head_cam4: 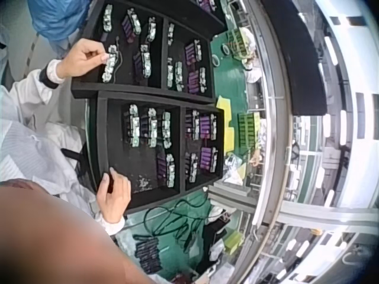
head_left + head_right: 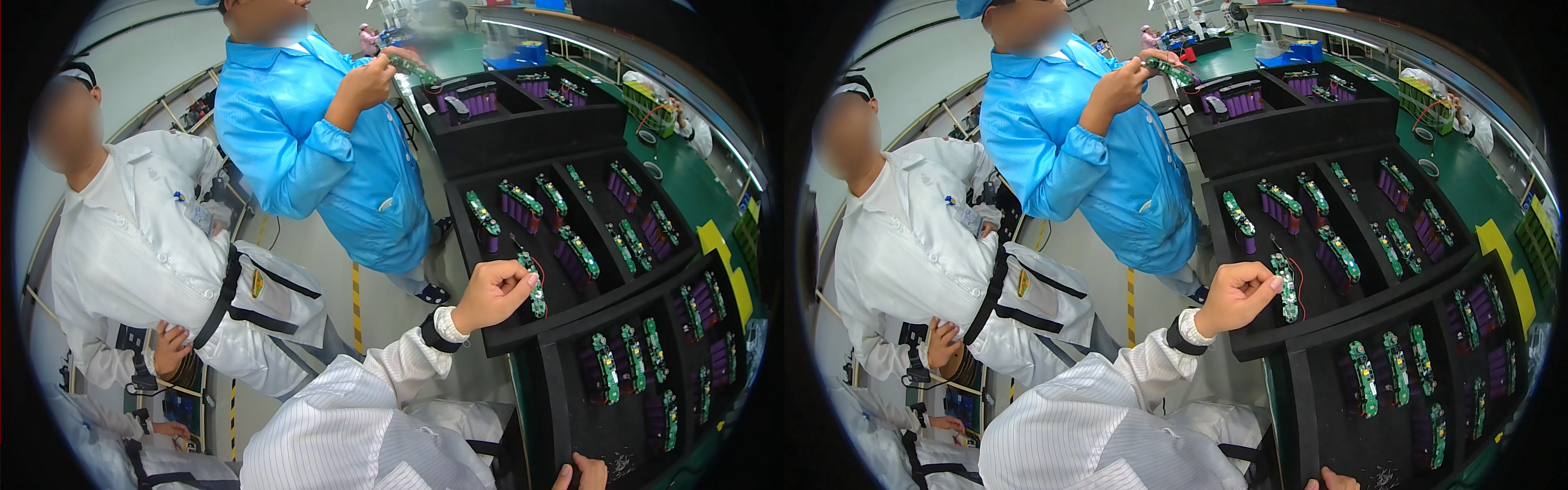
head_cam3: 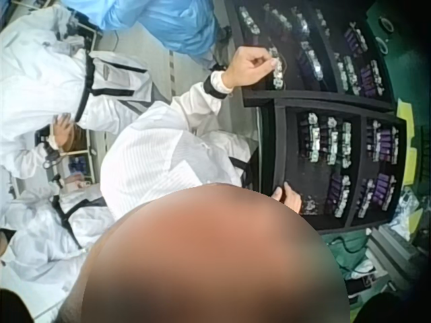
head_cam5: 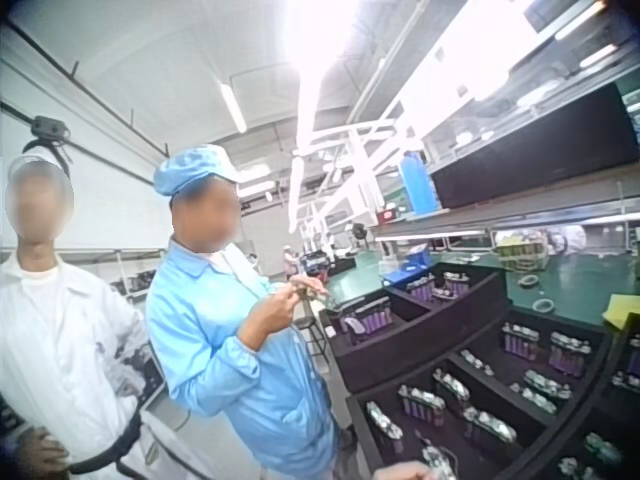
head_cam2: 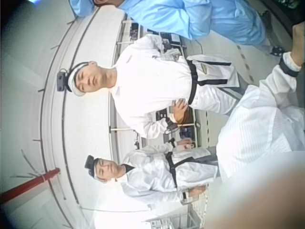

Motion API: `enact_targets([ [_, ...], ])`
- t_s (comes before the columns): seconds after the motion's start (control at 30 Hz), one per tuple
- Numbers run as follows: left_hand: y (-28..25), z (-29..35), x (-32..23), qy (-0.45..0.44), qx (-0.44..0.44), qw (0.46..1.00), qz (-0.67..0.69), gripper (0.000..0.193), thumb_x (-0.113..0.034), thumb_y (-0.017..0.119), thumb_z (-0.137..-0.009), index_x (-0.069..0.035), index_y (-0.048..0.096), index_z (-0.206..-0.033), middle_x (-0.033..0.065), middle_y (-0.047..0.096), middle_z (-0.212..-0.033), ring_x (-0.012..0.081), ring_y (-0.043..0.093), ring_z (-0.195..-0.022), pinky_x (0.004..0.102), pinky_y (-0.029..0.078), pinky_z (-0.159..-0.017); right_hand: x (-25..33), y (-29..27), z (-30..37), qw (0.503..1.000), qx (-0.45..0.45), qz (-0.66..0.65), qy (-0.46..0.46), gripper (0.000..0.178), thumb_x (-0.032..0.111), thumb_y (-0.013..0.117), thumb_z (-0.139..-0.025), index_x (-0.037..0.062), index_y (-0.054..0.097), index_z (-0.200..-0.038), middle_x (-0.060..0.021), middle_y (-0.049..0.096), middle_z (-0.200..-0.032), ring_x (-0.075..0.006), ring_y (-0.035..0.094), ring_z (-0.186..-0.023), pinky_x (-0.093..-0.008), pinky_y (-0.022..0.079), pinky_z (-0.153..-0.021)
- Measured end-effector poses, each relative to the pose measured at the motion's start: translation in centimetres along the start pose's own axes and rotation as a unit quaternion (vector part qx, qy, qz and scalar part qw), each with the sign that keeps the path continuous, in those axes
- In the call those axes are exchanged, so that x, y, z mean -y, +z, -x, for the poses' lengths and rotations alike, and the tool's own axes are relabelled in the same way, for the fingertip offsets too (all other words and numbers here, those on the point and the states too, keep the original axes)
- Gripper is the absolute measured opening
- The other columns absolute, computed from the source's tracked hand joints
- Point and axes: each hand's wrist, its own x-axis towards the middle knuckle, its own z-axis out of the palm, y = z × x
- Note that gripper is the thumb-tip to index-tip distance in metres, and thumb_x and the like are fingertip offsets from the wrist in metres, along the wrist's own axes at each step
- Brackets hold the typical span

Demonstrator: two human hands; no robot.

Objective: Assembling and inspecting battery packs with circuit boards using a handheld power tool.

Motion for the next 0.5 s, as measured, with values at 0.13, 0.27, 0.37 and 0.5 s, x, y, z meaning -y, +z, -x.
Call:
enact_targets([
  [0.13,-0.01,0.0,0.01,-0.003,0.001,1.0,-0.003,0.02,-0.011,0.067,-0.097,0.0,0.066,-0.08,-0.0062,0.047,-0.057,-0.0008,0.033,-0.051,0.0231,0.025,-0.047,0.06,-0.01,-0.1,1.0,-0.001,0.002,-0.003,0.013,0.005,0.067,-0.091,-0.0018,0.07,-0.101,-0.0184,0.065,-0.086,-0.0355,0.062,-0.076,-0.0436,0.051,-0.069],
  [0.27,-0.04,-0.08,0.05,0.001,0.001,1.0,-0.005,0.02,-0.011,0.067,-0.097,0.0,0.066,-0.08,-0.0058,0.048,-0.057,-0.0007,0.033,-0.051,0.0233,0.025,-0.047,0.1,-0.02,-0.24,1.0,-0.009,0.005,-0.017,0.013,0.004,0.068,-0.09,-0.0022,0.07,-0.101,-0.0187,0.065,-0.087,-0.036,0.062,-0.077,-0.0439,0.051,-0.07],
  [0.37,0.01,-0.1,0.06,0.001,0.0,1.0,-0.007,0.02,-0.011,0.067,-0.097,0.0,0.066,-0.08,-0.0056,0.048,-0.057,-0.0006,0.033,-0.051,0.0232,0.025,-0.047,0.1,0.0,-0.26,1.0,-0.011,0.005,-0.022,0.013,0.004,0.068,-0.09,-0.0026,0.07,-0.101,-0.019,0.065,-0.087,-0.0364,0.062,-0.077,-0.044,0.052,-0.071],
  [0.5,-0.03,-0.01,0.0,0.002,0.0,1.0,-0.006,0.019,-0.011,0.067,-0.097,0.0,0.066,-0.081,-0.0053,0.049,-0.058,-0.0006,0.034,-0.051,0.023,0.025,-0.047,0.05,-0.01,-0.09,1.0,-0.007,0.001,-0.013,0.013,0.003,0.068,-0.09,-0.0028,0.07,-0.101,-0.0192,0.065,-0.087,-0.0363,0.062,-0.077,-0.0439,0.051,-0.071],
])
